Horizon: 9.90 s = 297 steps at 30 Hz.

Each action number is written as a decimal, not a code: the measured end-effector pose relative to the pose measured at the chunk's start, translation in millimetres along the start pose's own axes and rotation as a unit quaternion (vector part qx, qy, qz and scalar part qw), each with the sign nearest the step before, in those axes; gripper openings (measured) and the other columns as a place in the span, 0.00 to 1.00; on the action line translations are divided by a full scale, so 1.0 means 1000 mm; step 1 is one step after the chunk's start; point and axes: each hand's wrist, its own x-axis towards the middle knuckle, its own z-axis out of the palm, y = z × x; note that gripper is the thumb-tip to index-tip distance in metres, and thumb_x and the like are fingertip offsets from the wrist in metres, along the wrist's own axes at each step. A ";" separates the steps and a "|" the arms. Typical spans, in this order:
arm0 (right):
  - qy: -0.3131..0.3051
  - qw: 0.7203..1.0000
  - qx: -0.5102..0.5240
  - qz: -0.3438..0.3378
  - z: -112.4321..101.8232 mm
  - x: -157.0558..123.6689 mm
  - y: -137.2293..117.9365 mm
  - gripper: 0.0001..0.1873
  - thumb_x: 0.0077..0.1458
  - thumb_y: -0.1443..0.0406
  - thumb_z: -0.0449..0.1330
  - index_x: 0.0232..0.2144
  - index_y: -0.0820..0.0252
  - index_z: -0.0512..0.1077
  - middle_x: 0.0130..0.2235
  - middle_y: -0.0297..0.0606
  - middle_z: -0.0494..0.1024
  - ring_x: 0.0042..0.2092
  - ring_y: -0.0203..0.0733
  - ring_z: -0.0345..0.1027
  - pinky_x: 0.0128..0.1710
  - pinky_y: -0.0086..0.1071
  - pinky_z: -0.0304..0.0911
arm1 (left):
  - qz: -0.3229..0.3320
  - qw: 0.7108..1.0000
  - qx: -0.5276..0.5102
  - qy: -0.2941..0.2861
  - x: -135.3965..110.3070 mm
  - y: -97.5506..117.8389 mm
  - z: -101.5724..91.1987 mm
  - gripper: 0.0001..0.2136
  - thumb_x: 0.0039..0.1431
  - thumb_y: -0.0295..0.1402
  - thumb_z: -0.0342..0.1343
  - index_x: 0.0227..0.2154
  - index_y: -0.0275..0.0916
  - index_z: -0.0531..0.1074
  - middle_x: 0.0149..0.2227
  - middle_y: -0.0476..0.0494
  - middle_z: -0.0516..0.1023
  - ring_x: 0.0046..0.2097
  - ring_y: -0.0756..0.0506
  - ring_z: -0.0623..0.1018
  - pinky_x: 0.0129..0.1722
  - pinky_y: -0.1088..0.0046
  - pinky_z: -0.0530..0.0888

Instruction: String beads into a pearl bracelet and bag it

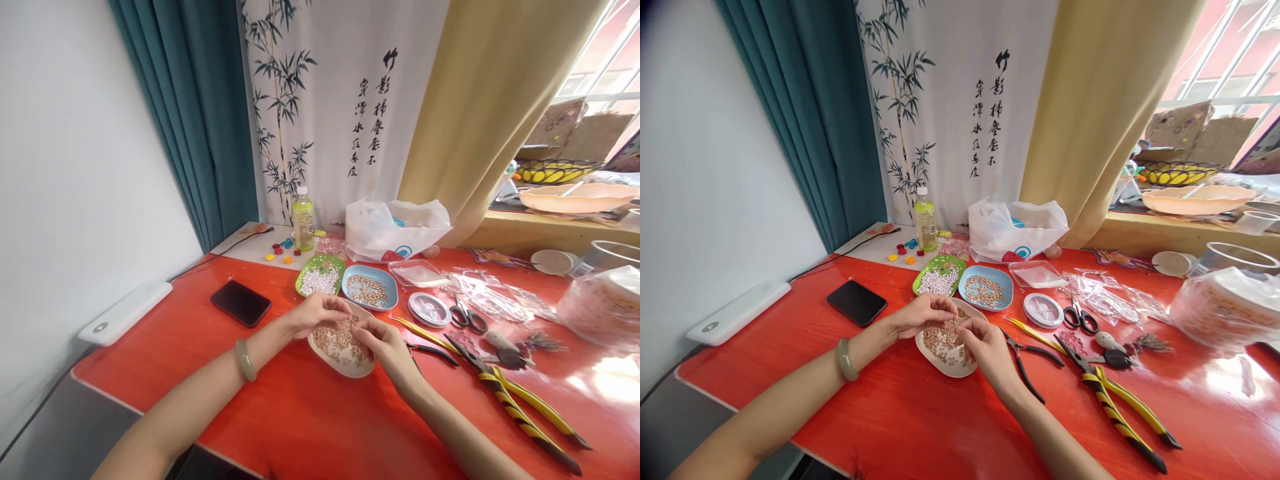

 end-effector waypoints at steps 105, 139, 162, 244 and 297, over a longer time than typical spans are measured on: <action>-0.006 1.000 0.019 -0.006 -0.002 0.001 0.001 0.13 0.45 0.57 0.57 0.18 0.61 0.66 0.17 0.29 0.63 0.19 0.29 0.53 0.20 0.26 0.52 | 0.027 0.988 -0.138 0.069 0.006 -0.015 0.006 0.11 0.35 0.26 0.65 0.25 0.31 0.72 0.25 0.48 0.74 0.29 0.54 0.73 0.36 0.76 0.69; -0.006 0.999 0.029 -0.014 -0.003 0.003 0.006 0.14 0.46 0.56 0.58 0.20 0.61 0.67 0.16 0.26 0.62 0.19 0.29 0.53 0.20 0.25 0.50 | 0.121 0.943 0.308 0.038 0.008 -0.002 -0.017 0.04 0.43 0.28 0.57 0.25 0.35 0.74 0.27 0.45 0.75 0.31 0.48 0.73 0.34 0.73 0.68; -0.001 0.999 0.039 -0.016 -0.004 0.004 0.007 0.15 0.45 0.55 0.58 0.21 0.62 0.67 0.16 0.27 0.61 0.20 0.30 0.52 0.20 0.26 0.49 | 0.116 0.933 0.338 0.048 0.004 -0.013 0.002 0.05 0.49 0.33 0.53 0.25 0.36 0.69 0.29 0.46 0.72 0.33 0.48 0.71 0.34 0.73 0.65; -0.008 1.000 0.012 -0.014 -0.004 0.006 0.008 0.16 0.44 0.53 0.58 0.22 0.61 0.67 0.17 0.27 0.62 0.20 0.30 0.55 0.20 0.26 0.53 | 0.033 0.999 -0.015 0.030 0.006 -0.013 0.002 0.13 0.45 0.39 0.59 0.28 0.34 0.67 0.17 0.54 0.64 0.19 0.57 0.63 0.20 0.80 0.62; -0.025 1.000 -0.013 0.000 -0.003 0.001 0.003 0.14 0.46 0.54 0.56 0.22 0.60 0.65 0.18 0.27 0.62 0.21 0.31 0.55 0.22 0.27 0.53 | 0.081 0.780 0.608 0.119 0.016 0.000 -0.087 0.11 0.53 0.30 0.46 0.32 0.41 0.74 0.39 0.46 0.75 0.45 0.45 0.70 0.46 0.71 0.65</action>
